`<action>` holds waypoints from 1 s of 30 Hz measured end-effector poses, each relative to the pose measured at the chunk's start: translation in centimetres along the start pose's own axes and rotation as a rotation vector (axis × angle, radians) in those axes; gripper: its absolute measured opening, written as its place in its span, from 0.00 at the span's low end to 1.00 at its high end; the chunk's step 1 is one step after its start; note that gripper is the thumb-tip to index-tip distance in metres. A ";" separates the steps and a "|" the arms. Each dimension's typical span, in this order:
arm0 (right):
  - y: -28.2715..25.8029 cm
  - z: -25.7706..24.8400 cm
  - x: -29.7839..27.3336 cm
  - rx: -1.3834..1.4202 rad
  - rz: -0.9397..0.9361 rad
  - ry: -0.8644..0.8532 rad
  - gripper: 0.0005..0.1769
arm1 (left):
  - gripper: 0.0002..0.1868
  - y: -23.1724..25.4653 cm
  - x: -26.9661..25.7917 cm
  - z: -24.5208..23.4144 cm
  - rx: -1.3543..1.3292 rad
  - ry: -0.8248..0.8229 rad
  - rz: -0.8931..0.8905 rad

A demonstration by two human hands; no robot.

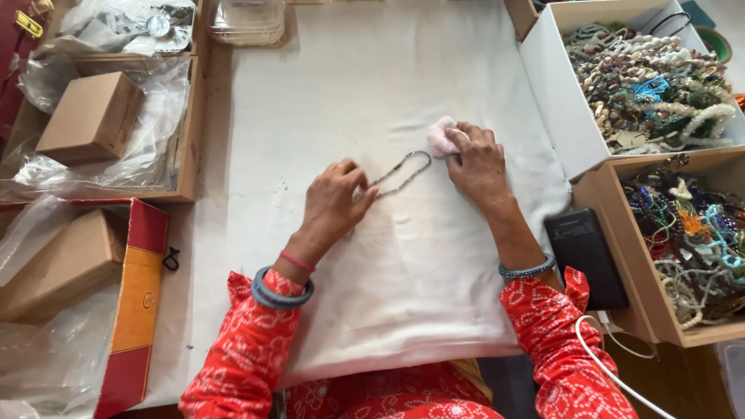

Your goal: The person cleans a small plastic container with a pink cloth, then places a small beige pouch inside and closes it. They stack the container with others and then clean a silver chain necklace with the same pink cloth on a white cloth-covered surface.

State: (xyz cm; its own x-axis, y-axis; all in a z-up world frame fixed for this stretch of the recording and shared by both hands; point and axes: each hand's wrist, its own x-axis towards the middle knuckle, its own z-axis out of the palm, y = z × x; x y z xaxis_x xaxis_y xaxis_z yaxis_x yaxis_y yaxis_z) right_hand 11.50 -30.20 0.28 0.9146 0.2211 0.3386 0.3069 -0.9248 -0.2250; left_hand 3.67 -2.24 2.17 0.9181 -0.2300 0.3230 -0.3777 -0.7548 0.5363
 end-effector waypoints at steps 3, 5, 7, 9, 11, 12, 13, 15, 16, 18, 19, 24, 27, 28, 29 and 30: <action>0.4 0.2 0.4 0.029 -0.004 -0.020 0.27 | 0.11 1.6 2.9 1.6 0.033 0.063 0.062; 0.1 0.0 0.4 0.044 0.005 -0.005 0.27 | 0.12 2.0 5.0 3.2 0.104 0.025 0.054; 0.1 0.1 0.3 0.053 0.018 0.008 0.27 | 0.12 1.6 6.5 5.4 0.168 -0.013 0.049; 0.2 0.4 0.4 0.059 0.034 0.026 0.27 | 0.08 0.3 7.6 7.9 0.342 -0.095 -0.001; 0.4 0.4 0.7 0.072 0.049 0.032 0.27 | 0.06 -0.3 8.2 9.0 0.390 -0.117 -0.002; 0.4 0.5 0.8 0.088 0.060 0.035 0.26 | 0.07 -0.7 8.5 9.5 0.439 -0.136 -0.008; 0.4 0.4 0.8 0.091 0.062 0.037 0.26 | 0.07 -0.5 8.8 9.0 0.442 -0.137 -0.007; 0.4 0.3 1.0 0.125 0.094 0.025 0.26 | 0.08 -0.2 9.2 7.9 0.279 -0.113 -0.054; 0.4 0.3 1.0 0.127 0.097 0.027 0.26 | 0.08 0.3 9.9 6.7 0.281 -0.115 -0.052; 0.4 0.2 1.0 0.129 0.093 0.035 0.25 | 0.07 1.1 11.0 4.5 -0.177 0.090 -0.016; 0.4 0.2 0.9 0.130 0.097 0.034 0.25 | 0.07 2.3 11.4 3.0 -0.177 0.085 -0.015; 0.1 -0.2 1.1 0.149 0.070 0.057 0.25 | 0.08 8.7 11.4 -5.2 -0.425 0.364 0.364; 0.0 -0.4 1.1 0.159 0.068 0.083 0.24 | 0.10 9.9 7.6 -7.3 -0.379 0.379 0.380; 0.5 0.1 1.2 0.161 0.066 0.081 0.24 | 0.10 8.8 6.1 -6.8 -0.378 0.380 0.376; 1.1 0.6 1.3 0.185 0.096 0.114 0.21 | 0.09 7.8 4.6 -6.3 -0.296 0.325 0.346; 1.6 1.1 1.4 0.210 0.127 0.147 0.19 | 0.09 6.7 3.0 -5.9 -0.213 0.269 0.317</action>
State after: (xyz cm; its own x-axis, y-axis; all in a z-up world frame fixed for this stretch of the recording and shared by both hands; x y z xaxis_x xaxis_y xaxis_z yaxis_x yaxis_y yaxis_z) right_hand 13.60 -30.98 -0.61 0.9057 0.0463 0.4214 0.2543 -0.8546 -0.4528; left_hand 3.21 -4.39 11.36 0.7002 -0.2399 0.6724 -0.6766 -0.5234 0.5179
